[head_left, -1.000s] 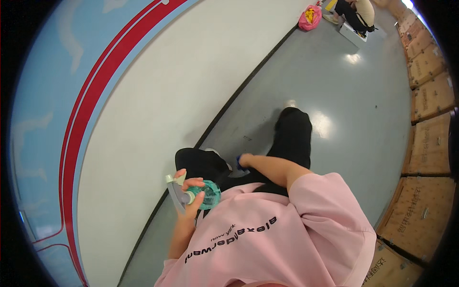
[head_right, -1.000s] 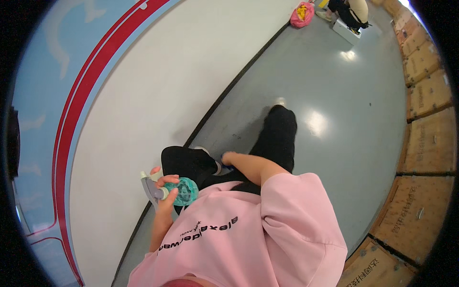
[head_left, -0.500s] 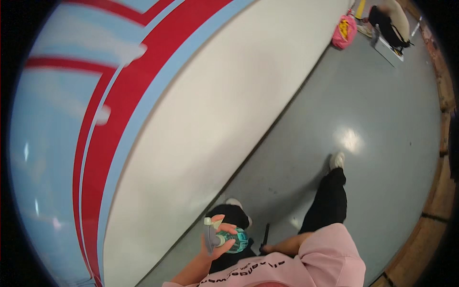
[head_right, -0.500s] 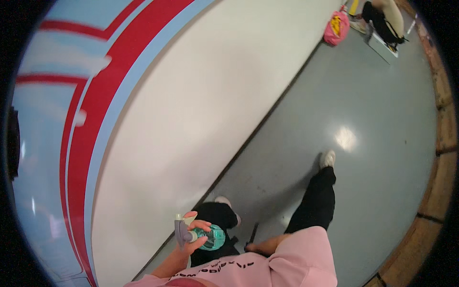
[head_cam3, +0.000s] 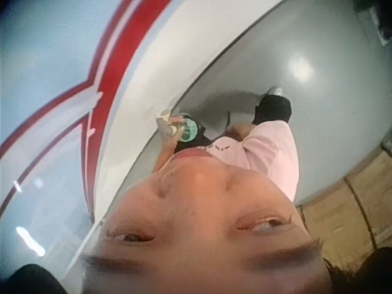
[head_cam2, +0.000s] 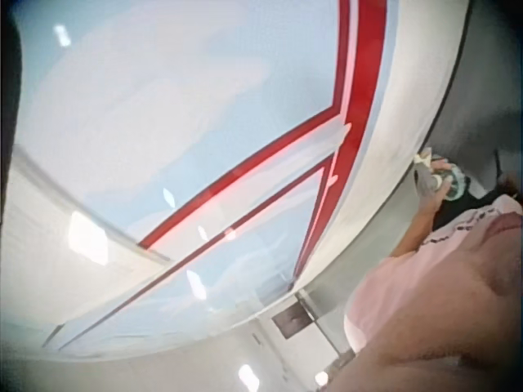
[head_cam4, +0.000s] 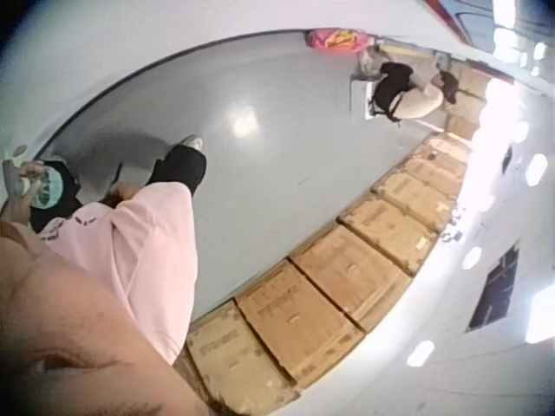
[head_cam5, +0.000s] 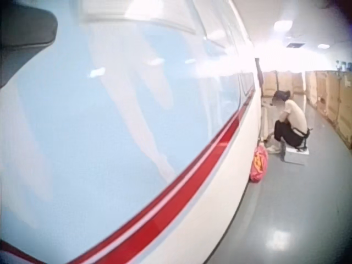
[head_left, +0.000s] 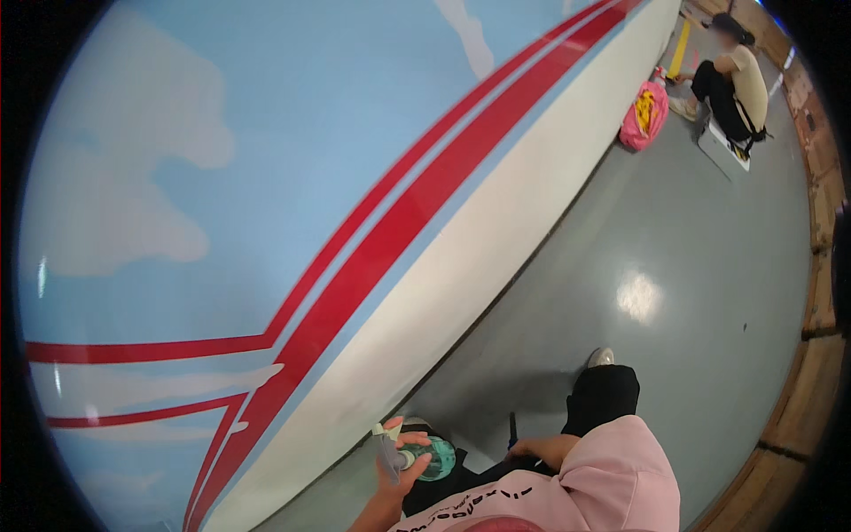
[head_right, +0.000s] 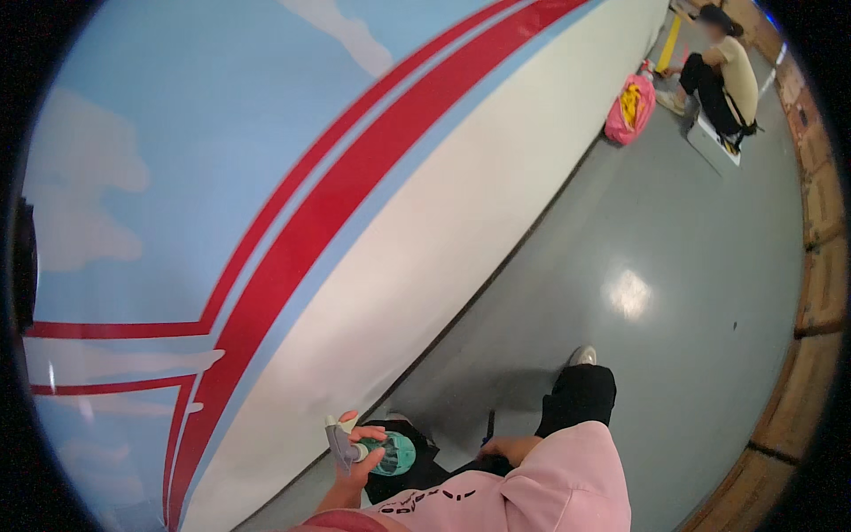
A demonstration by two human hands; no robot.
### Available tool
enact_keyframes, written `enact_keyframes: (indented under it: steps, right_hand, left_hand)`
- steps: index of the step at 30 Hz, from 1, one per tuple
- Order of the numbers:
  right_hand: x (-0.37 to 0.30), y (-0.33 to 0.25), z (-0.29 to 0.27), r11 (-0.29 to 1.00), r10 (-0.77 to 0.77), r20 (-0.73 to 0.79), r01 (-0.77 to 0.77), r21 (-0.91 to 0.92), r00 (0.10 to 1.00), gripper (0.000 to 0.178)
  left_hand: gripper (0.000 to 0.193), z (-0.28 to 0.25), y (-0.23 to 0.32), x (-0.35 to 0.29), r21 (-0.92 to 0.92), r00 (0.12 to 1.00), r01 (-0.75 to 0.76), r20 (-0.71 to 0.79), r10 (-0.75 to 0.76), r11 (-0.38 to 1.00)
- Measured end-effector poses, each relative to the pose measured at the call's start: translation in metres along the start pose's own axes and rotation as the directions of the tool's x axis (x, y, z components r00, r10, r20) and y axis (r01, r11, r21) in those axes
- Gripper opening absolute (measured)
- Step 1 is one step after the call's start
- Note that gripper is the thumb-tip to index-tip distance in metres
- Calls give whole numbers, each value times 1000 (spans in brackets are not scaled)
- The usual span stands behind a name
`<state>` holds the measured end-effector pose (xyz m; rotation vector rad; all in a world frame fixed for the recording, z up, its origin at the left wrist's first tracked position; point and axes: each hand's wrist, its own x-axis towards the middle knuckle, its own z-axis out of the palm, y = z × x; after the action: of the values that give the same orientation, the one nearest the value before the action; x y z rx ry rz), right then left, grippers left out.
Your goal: Wiping a mural wall with a blue cloth and cleaning spray.
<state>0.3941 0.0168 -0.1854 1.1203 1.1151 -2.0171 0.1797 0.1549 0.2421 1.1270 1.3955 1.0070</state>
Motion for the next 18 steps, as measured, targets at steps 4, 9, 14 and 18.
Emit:
enact_keyframes:
  steps: [4, 9, 14, 18]
  right_hand:
    - [-119, -48, -104, 992, 97, 90, -104, 75, 991, 42]
    - [-34, -12, -176, 933, 237, -178, -274, -232, 955, 66]
    - [-56, -92, -233, 763, -162, -435, -167, -624, 886, 40]
    - [-180, -221, -214, 854, -518, -693, 352, -384, 501, 49]
  left_hand:
    - [67, 15, 11, -4, -80, 985, -95, -153, 82, 992]
    - [67, 20, -38, -11, -19, 967, -147, -214, 140, 989]
    - [64, 38, -38, -7, 5, 955, -170, -247, 166, 985]
    - [64, 31, -35, -33, 32, 944, -215, -248, 216, 976]
